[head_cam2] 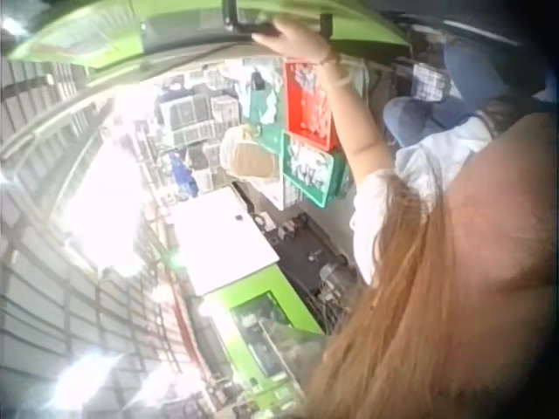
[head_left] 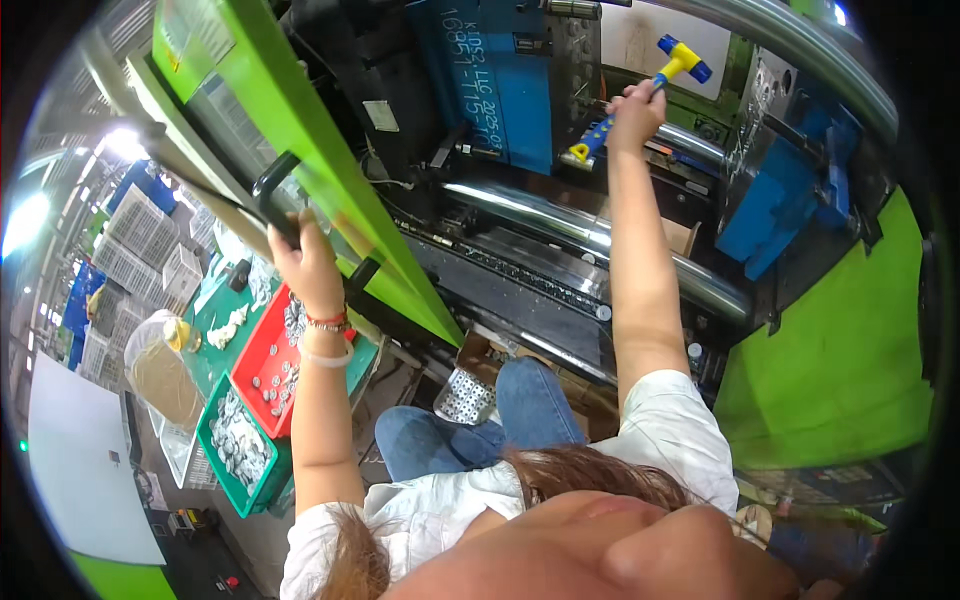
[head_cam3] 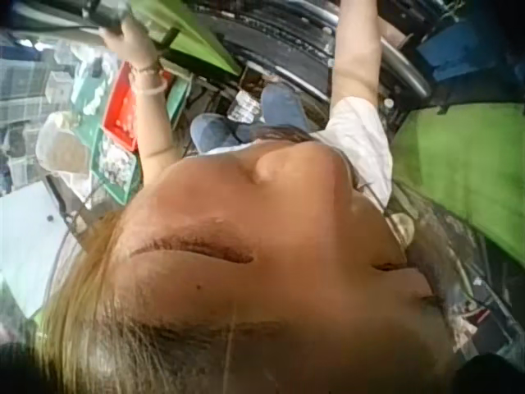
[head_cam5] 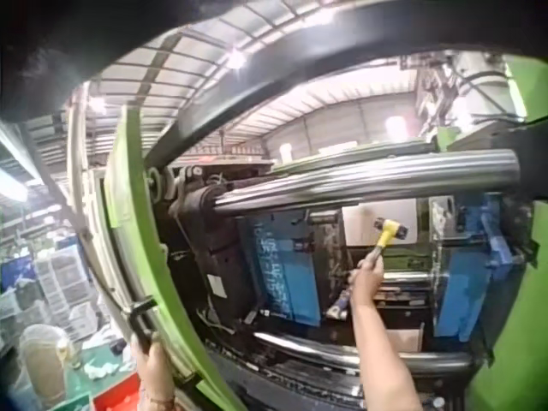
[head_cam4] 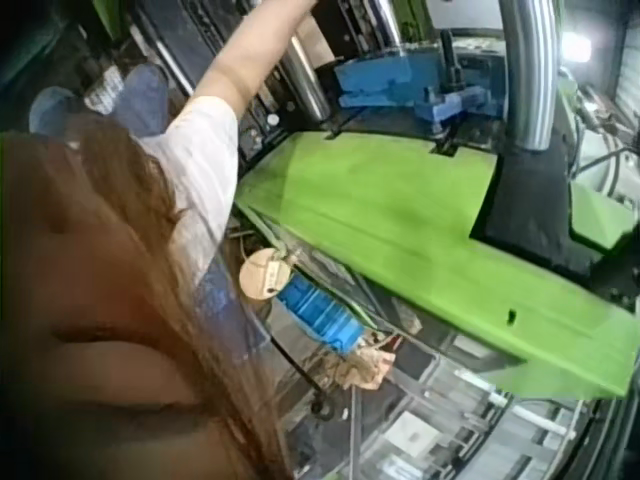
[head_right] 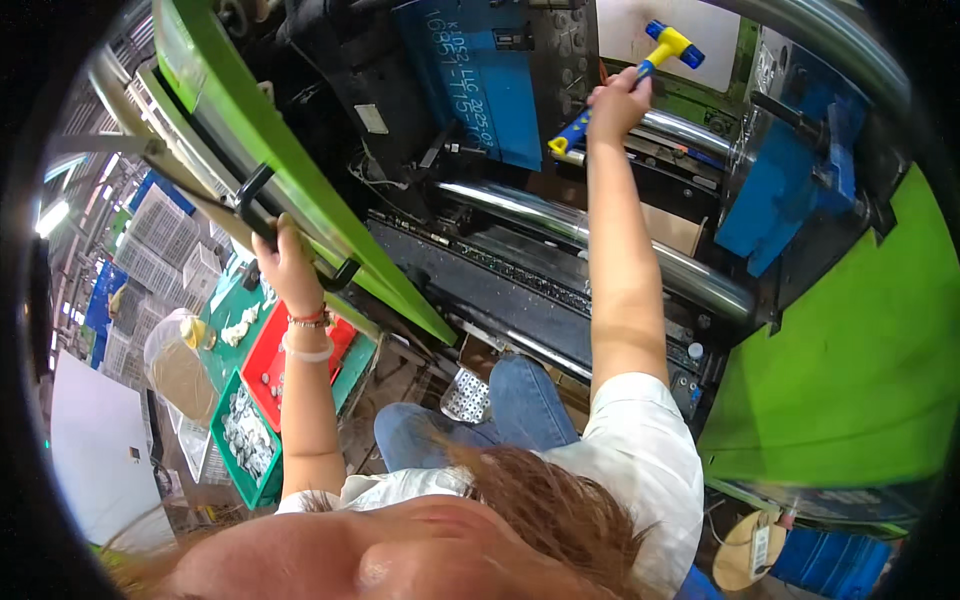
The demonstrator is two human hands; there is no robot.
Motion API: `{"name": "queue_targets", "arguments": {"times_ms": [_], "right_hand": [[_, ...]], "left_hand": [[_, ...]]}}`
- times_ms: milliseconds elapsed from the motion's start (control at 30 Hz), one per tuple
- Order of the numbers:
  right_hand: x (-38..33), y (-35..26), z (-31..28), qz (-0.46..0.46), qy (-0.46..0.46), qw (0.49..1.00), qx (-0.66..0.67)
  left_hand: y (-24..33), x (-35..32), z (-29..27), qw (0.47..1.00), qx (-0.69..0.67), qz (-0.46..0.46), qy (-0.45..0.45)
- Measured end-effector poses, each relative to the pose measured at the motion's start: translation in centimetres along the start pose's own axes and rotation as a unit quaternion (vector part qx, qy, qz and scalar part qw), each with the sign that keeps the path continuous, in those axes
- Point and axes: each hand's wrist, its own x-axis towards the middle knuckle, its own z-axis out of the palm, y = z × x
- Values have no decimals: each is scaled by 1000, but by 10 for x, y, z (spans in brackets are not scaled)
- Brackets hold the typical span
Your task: Load small circular components into an injection molding machine and pull the handle to process them.
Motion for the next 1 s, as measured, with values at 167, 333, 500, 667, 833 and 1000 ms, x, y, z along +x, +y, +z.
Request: {"name": "queue_targets", "arguments": {"times_ms": [167,333,500,667,833,1000], "right_hand": [[-8,32,18,123,-161,972,-121],[33,23,11,47,52,997,12],[11,47,19,102,-140,964,-204],[55,15,0,122,-29,987,-96],[18,44,18,99,-109,962,-229],[47,26,1,67,-97,979,-167]], "left_hand": [[6,-1,4,1000,-12,-22,-6],[12,-2,13,1000,-12,-26,2],[11,0,16,1000,-7,-21,6],[14,-1,9,1000,-18,-24,-11],[12,0,16,1000,-5,-16,-1],[17,-5,14,1000,8,-19,0]]}}
